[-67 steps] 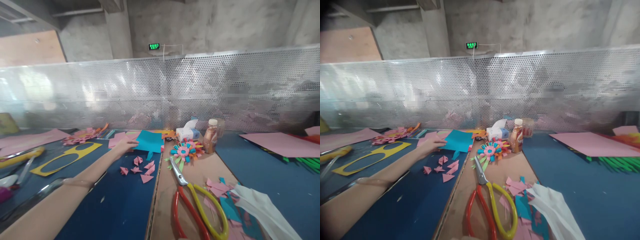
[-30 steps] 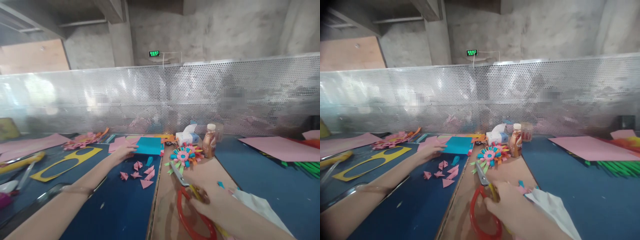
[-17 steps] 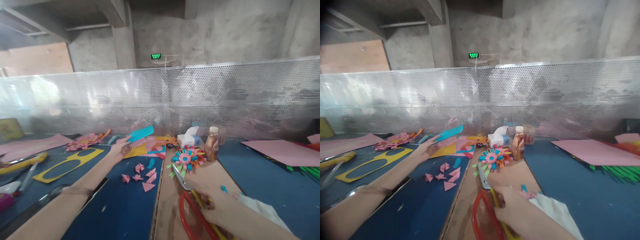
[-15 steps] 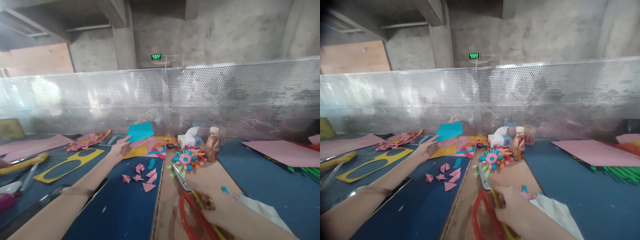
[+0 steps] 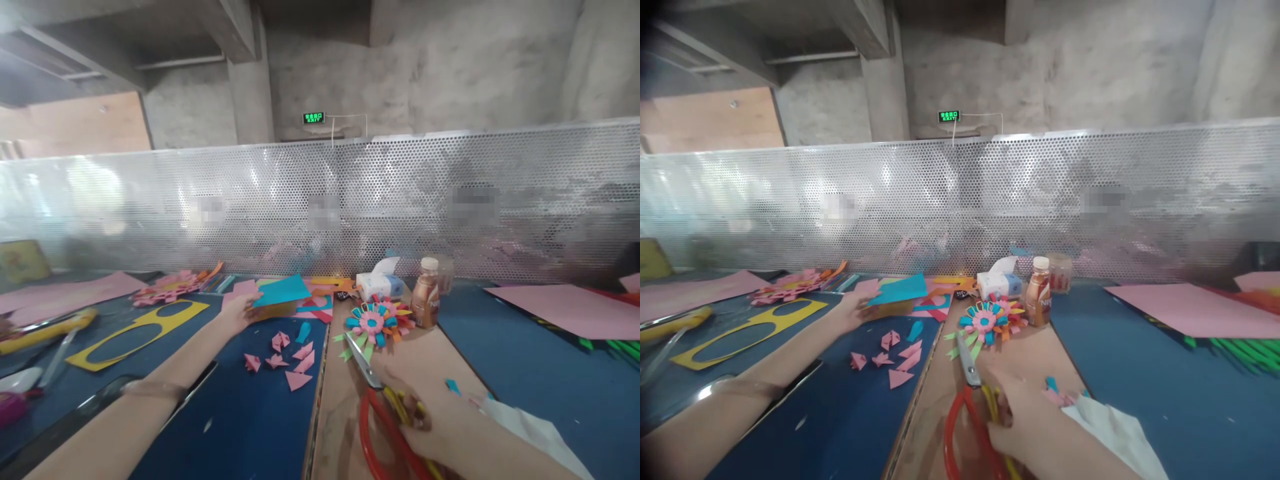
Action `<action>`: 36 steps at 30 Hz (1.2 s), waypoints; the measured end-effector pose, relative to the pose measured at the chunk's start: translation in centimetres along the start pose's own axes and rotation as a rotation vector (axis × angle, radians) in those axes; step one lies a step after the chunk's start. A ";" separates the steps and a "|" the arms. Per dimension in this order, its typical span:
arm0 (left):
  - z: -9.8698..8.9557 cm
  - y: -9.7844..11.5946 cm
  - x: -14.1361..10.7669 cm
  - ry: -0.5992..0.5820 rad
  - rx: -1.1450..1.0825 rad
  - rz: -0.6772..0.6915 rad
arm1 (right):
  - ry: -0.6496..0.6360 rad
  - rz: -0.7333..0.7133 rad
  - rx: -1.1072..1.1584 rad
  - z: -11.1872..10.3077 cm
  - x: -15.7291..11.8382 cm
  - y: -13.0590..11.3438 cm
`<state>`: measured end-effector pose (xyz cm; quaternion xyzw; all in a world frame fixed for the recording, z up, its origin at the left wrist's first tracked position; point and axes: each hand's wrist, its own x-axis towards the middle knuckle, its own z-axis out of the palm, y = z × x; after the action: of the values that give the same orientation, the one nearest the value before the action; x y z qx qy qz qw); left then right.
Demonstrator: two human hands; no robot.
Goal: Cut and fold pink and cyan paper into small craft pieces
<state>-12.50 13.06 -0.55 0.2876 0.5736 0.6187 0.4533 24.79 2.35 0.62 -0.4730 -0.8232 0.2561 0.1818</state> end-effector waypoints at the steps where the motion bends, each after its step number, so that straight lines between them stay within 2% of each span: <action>1: 0.2 0.0 -0.1 -0.011 0.019 0.001 | -0.012 -0.013 -0.024 -0.1 0.0 -0.3; 7: 1.0 -0.2 -1.0 -0.132 0.114 0.043 | -0.008 -0.032 -0.151 0.0 0.3 -1.0; 13: 0.8 -0.4 -0.8 -0.183 0.205 0.070 | 0.029 0.003 -0.307 1.1 0.5 -0.3; 21: 0.6 -0.6 -0.2 -0.226 0.319 0.090 | 0.011 0.142 -0.092 1.2 0.6 2.1; 27: 0.5 -0.8 0.0 -0.231 0.350 0.115 | -0.006 0.070 0.063 0.9 0.4 3.1; 36: 0.4 -1.2 0.1 -0.211 0.357 0.166 | -0.003 -0.005 0.083 2.5 2.3 3.1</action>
<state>-11.87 13.24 -1.66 0.4727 0.5979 0.5089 0.4001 24.43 5.00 -3.07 -0.4627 -0.8131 0.2905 0.2007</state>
